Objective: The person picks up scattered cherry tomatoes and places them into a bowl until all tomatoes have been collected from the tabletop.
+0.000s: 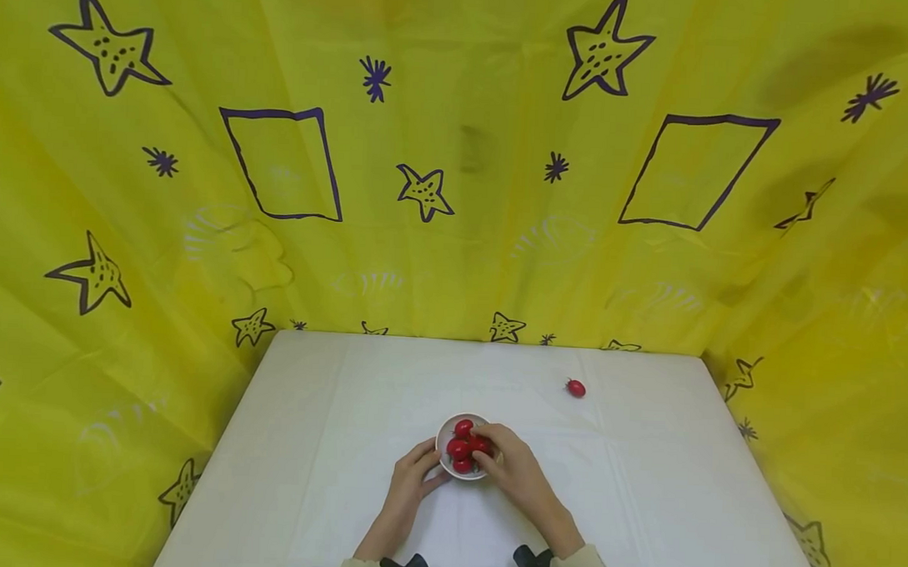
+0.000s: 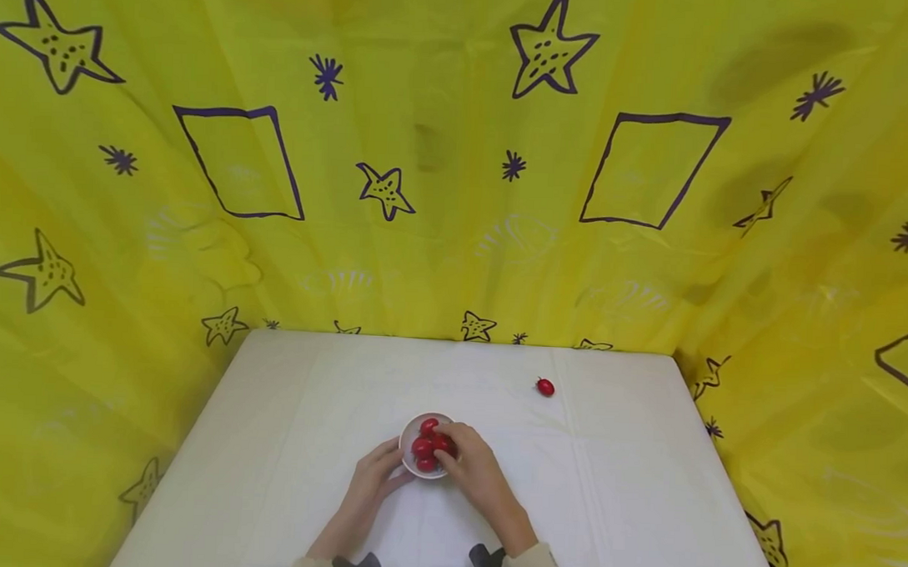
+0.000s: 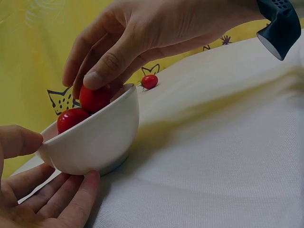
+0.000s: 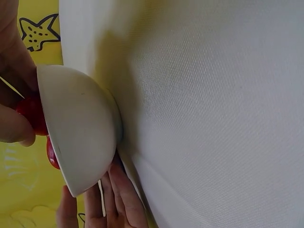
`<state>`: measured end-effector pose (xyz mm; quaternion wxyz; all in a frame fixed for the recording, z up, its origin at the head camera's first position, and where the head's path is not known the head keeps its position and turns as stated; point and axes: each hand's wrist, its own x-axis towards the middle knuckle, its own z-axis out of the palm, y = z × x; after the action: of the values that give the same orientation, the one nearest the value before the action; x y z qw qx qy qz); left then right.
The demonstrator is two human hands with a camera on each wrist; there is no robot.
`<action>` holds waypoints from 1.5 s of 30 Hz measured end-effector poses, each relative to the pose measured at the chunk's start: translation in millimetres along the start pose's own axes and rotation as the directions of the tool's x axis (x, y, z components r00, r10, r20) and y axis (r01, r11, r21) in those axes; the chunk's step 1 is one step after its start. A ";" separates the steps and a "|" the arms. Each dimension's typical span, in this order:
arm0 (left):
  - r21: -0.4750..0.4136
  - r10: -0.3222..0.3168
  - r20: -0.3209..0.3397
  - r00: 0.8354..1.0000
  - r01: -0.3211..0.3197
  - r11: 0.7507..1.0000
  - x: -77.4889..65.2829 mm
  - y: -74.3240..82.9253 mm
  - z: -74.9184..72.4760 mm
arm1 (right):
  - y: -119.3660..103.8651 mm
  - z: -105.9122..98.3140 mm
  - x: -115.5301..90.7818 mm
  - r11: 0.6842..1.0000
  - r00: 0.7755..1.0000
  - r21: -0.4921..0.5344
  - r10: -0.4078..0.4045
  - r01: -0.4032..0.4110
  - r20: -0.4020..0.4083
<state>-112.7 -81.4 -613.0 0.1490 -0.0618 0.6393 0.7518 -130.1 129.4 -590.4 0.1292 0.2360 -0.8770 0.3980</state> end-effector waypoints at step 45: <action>-0.017 -0.029 -0.049 0.998 0.029 0.999 3.3 0.0 5.0 | 90.8 -53.1 -4.5 0.938 0.891 0.122 0.345 -0.324 -0.294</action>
<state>-115.3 -76.0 -613.1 0.1437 -0.0906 0.6355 0.7532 -171.0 223.0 -615.7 0.1870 0.0202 -0.8588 0.4766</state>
